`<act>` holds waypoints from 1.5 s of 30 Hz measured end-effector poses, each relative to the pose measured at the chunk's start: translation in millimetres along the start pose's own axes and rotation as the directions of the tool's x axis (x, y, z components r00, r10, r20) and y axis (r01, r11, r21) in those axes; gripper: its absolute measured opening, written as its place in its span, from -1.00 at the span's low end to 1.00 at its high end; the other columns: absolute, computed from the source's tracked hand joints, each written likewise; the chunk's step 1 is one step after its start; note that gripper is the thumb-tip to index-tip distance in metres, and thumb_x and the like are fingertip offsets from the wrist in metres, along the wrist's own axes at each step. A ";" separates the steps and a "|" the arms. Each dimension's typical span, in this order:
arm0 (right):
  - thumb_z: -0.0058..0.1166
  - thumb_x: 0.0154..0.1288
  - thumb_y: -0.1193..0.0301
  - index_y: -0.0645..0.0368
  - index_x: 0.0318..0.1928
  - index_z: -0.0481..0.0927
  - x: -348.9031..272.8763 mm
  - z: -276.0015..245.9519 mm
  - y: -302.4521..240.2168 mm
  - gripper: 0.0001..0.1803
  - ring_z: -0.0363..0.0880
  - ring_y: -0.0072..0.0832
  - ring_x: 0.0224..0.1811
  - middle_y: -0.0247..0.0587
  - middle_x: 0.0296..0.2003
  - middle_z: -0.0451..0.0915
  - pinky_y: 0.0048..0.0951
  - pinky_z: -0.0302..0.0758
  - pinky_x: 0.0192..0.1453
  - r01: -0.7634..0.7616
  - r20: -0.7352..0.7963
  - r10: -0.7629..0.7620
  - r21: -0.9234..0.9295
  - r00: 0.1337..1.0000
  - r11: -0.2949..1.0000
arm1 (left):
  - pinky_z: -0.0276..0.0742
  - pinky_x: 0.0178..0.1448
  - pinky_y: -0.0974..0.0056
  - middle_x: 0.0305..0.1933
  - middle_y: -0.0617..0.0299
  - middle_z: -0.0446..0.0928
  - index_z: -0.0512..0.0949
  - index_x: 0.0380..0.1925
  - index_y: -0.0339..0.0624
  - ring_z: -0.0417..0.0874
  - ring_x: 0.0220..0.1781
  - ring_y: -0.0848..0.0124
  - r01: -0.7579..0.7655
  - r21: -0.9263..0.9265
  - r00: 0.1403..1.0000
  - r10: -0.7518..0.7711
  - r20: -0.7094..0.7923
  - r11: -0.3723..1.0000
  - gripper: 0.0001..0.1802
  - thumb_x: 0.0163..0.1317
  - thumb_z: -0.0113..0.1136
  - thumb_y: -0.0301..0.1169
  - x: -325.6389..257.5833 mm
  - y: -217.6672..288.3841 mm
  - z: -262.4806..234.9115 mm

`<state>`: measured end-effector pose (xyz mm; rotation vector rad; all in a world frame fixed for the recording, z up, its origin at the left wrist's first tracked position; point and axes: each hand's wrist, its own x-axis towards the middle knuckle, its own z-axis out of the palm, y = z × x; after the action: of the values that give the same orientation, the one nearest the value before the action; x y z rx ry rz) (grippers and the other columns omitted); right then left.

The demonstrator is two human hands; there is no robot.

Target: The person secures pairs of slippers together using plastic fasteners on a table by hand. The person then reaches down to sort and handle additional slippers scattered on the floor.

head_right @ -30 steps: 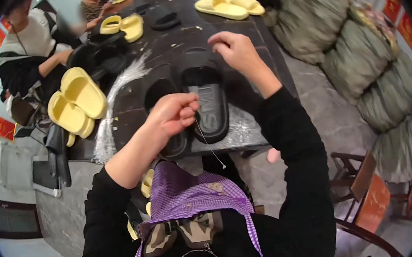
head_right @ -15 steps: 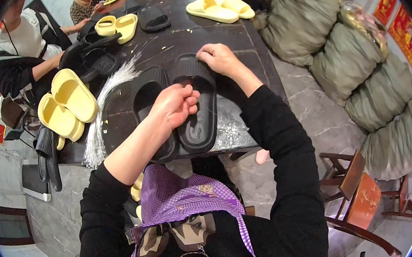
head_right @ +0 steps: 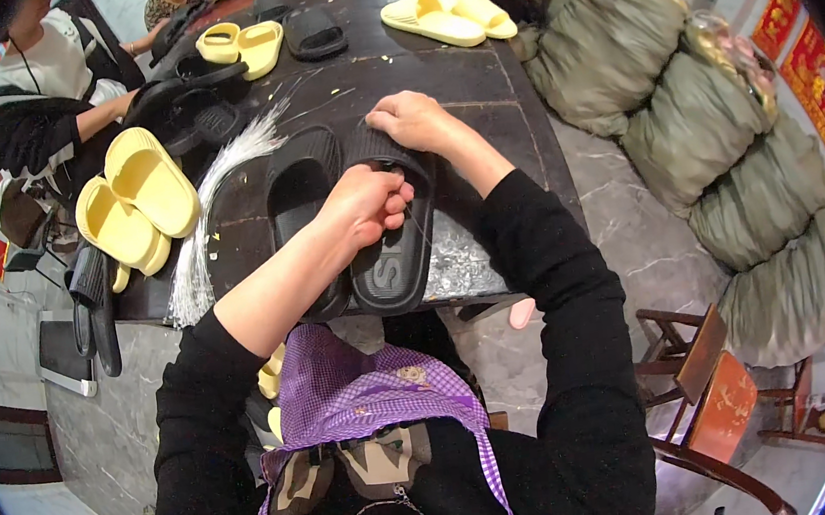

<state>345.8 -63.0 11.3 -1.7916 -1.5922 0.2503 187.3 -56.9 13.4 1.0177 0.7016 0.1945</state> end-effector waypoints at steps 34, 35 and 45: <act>0.18 -0.10 0.39 0.28 -0.34 0.65 -1.8 2.4 -2.5 -0.74 0.61 -0.44 -0.36 -0.07 -0.44 0.64 -0.44 0.50 -0.22 -0.165 -0.057 0.188 0.277 0.981 0.947 | 0.26 -0.72 0.47 -0.48 0.11 0.52 0.40 -0.27 -0.34 0.38 -0.71 0.53 -0.207 0.291 0.977 0.213 0.010 0.934 -0.87 0.17 -0.06 -0.55 -56.0 -6.5 3.0; 0.18 -0.10 0.39 0.28 -0.36 0.65 -0.5 1.9 -3.4 -0.75 0.61 -0.43 -0.38 -0.08 -0.46 0.64 -0.43 0.50 -0.23 -0.168 -0.056 0.189 0.267 0.980 0.949 | 0.26 -0.72 0.47 -0.48 0.11 0.52 0.40 -0.27 -0.34 0.38 -0.71 0.53 -0.216 0.302 0.975 0.223 0.012 0.929 -0.87 0.17 -0.06 -0.55 -57.5 -7.2 -0.3; 0.15 -0.05 0.43 0.30 -0.44 0.61 -1.6 9.0 -5.1 -0.83 0.55 -0.50 -0.47 -0.16 -0.53 0.61 -0.48 0.48 -0.32 -0.102 -0.182 0.128 0.147 0.975 0.984 | 0.50 -0.53 0.43 -0.36 0.04 0.57 0.42 -0.21 -0.31 0.58 -0.50 0.42 -0.405 -0.158 0.884 0.430 0.182 0.901 -0.85 0.27 0.01 -0.46 -72.7 -8.2 -24.0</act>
<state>336.2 -61.1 7.4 -1.7484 -1.3081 0.2291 115.3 -77.6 31.0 1.0516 0.2625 0.4900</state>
